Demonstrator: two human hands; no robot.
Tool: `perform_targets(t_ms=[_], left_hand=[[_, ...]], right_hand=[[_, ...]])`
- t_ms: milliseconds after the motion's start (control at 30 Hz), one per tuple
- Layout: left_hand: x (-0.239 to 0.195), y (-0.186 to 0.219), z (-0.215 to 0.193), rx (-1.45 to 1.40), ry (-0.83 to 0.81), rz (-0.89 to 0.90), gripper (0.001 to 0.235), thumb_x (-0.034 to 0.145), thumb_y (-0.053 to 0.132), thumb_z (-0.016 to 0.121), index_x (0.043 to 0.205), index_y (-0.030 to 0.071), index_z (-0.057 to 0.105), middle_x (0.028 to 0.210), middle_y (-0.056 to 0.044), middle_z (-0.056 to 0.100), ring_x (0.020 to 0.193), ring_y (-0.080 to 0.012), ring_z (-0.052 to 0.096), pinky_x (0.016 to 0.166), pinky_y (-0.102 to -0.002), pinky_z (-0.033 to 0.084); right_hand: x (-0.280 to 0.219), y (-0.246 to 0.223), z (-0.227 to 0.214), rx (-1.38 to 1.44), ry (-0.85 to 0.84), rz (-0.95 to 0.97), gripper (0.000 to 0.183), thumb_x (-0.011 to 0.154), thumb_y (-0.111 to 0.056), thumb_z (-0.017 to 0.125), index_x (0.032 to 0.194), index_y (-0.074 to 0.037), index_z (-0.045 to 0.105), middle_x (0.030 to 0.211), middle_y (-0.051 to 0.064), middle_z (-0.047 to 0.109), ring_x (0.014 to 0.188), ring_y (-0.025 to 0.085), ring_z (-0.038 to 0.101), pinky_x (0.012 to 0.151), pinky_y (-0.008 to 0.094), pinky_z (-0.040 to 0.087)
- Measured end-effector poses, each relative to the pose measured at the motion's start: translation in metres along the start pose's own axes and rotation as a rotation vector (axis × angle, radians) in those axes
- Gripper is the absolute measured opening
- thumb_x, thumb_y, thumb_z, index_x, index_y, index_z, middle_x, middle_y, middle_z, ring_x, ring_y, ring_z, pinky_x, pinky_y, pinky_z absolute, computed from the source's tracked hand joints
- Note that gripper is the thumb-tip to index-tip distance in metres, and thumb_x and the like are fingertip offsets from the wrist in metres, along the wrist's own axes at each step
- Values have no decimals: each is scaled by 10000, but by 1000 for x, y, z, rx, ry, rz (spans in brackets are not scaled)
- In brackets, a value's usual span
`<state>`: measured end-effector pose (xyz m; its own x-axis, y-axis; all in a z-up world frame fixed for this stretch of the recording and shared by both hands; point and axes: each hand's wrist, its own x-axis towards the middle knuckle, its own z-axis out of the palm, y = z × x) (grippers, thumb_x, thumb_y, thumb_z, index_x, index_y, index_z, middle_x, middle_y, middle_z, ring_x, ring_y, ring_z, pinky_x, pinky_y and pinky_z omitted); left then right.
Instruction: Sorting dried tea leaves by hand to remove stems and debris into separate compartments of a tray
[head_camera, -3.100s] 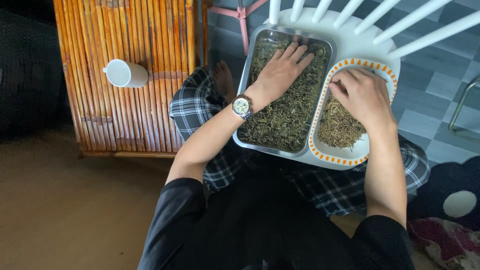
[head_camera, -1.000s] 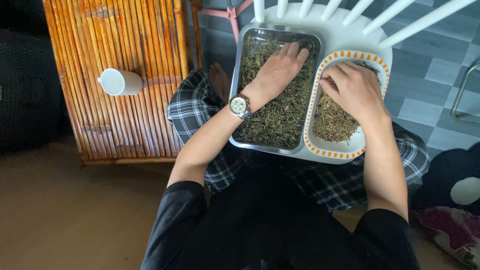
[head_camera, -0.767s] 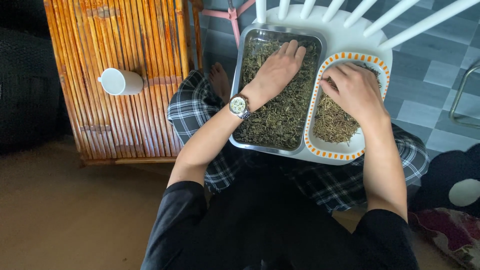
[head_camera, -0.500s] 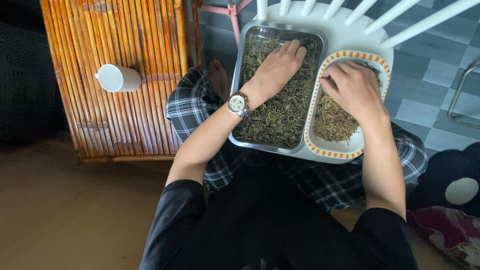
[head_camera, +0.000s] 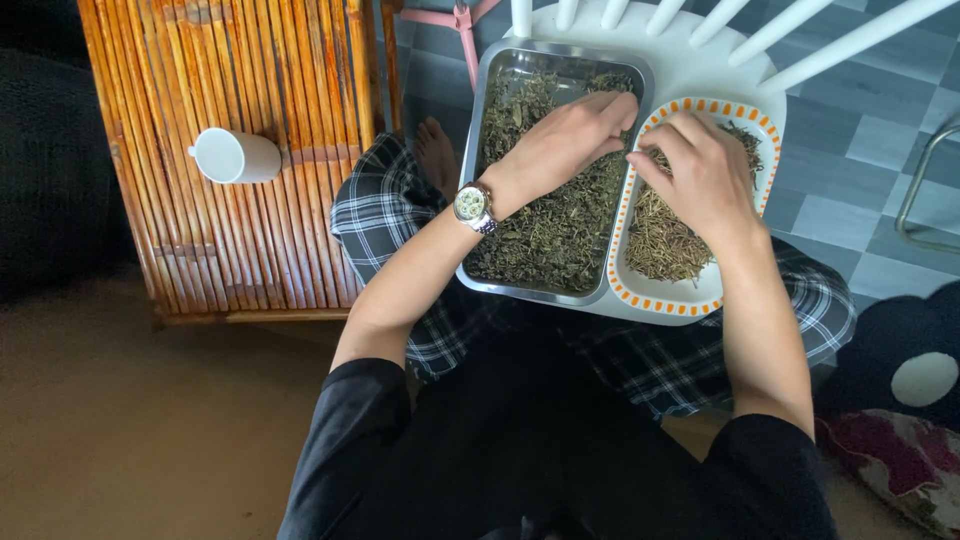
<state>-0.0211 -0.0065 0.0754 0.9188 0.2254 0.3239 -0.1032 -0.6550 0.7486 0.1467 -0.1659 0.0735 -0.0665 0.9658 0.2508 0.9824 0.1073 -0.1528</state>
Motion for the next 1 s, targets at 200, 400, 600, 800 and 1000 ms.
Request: perform_targets(t_ms=[200, 400, 600, 800, 1000], left_hand=[[-1, -7, 11, 140, 27, 111, 286, 1020, 191, 628, 915, 96, 380, 774, -62, 483, 627, -189, 418, 512, -341, 372], [0, -7, 10, 258, 97, 209, 271, 979, 119, 716, 923, 95, 451, 744, -48, 522, 610, -159, 482, 565, -288, 484], [0, -7, 9, 305, 74, 228, 347, 966, 242, 751, 955, 96, 437, 761, -44, 531, 627, -161, 479, 574, -309, 462], [0, -4, 11, 458, 72, 266, 348, 963, 144, 766, 950, 94, 422, 765, -48, 488, 636, -178, 455, 566, -318, 414], [0, -4, 17, 475, 61, 277, 369, 860, -82, 735, 951, 93, 423, 749, -46, 492, 616, -166, 462, 551, -314, 428]], right_hand=[[5, -14, 4, 185, 51, -6, 154, 982, -72, 826, 1031, -5, 696, 995, 93, 630, 927, 255, 626, 791, 383, 561], [7, -11, 7, 346, 92, 8, 148, 1035, -56, 778, 1067, 27, 659, 1007, 106, 621, 825, 219, 603, 759, 342, 550], [7, -9, 9, 422, 98, 24, 97, 1012, 39, 759, 1055, 49, 672, 1005, 143, 660, 889, 250, 630, 833, 364, 540], [6, -11, 12, 394, 105, 25, 139, 1000, 24, 793, 1000, 11, 656, 941, 98, 648, 840, 228, 615, 757, 349, 528], [0, -8, 25, 299, 90, 18, 138, 977, 3, 792, 1016, -23, 662, 906, 59, 672, 799, 180, 624, 750, 301, 570]])
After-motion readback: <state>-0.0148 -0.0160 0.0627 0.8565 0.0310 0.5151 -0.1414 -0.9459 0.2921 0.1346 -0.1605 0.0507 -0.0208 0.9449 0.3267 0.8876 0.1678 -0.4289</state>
